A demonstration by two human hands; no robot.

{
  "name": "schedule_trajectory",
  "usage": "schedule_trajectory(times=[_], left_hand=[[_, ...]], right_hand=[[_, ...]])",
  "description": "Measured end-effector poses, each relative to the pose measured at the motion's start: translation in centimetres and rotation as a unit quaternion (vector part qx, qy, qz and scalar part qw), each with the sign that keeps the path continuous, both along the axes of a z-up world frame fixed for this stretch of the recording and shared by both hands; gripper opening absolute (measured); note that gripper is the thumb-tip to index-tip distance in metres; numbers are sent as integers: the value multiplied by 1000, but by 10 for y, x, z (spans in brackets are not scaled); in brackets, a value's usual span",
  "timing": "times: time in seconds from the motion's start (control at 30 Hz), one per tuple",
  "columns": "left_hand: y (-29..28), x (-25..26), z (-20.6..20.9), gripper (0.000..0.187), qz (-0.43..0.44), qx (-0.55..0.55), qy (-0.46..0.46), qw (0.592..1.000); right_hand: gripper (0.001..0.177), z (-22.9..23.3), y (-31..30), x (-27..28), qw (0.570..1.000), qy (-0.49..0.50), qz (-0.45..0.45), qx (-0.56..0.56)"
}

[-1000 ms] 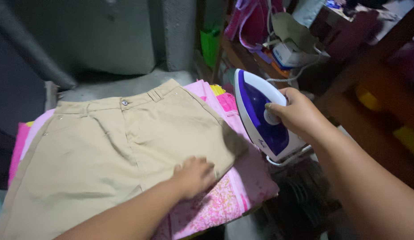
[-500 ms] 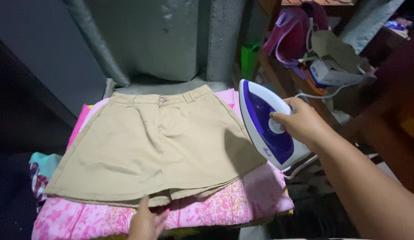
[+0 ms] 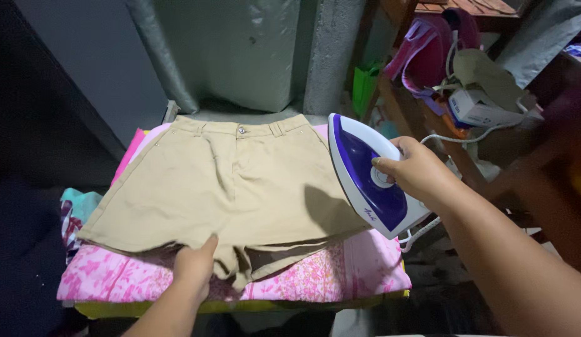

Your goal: The person irons a pink patterned cloth on an ironing board, then places a pair of beige shorts on top and irons them. The person smooths the fabric with one hand while moving the iron with the other, and flips the shorts to iron the other side.

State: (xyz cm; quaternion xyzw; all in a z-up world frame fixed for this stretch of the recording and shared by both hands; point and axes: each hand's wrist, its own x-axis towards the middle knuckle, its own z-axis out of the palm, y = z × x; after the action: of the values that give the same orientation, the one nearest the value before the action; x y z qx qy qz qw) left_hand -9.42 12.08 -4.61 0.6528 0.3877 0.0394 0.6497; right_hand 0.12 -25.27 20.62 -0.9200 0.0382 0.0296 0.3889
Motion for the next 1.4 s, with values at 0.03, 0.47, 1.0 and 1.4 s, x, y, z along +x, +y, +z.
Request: schedule_trajectory(times=[0.03, 0.47, 1.0, 1.4], left_hand=[[6, -6, -9, 52, -33, 0, 48, 998], [31, -8, -8, 48, -423, 324, 297, 792], [-9, 6, 88, 19, -607, 486, 56, 626], [-56, 74, 117, 114, -604, 481, 121, 624]], right_hand=[[38, 1, 1, -1, 1000, -1, 4, 6], [43, -6, 15, -4, 1000, 8, -9, -7], [44, -26, -29, 4, 997, 40, -67, -28], [66, -68, 39, 10, 985, 75, -14, -154]])
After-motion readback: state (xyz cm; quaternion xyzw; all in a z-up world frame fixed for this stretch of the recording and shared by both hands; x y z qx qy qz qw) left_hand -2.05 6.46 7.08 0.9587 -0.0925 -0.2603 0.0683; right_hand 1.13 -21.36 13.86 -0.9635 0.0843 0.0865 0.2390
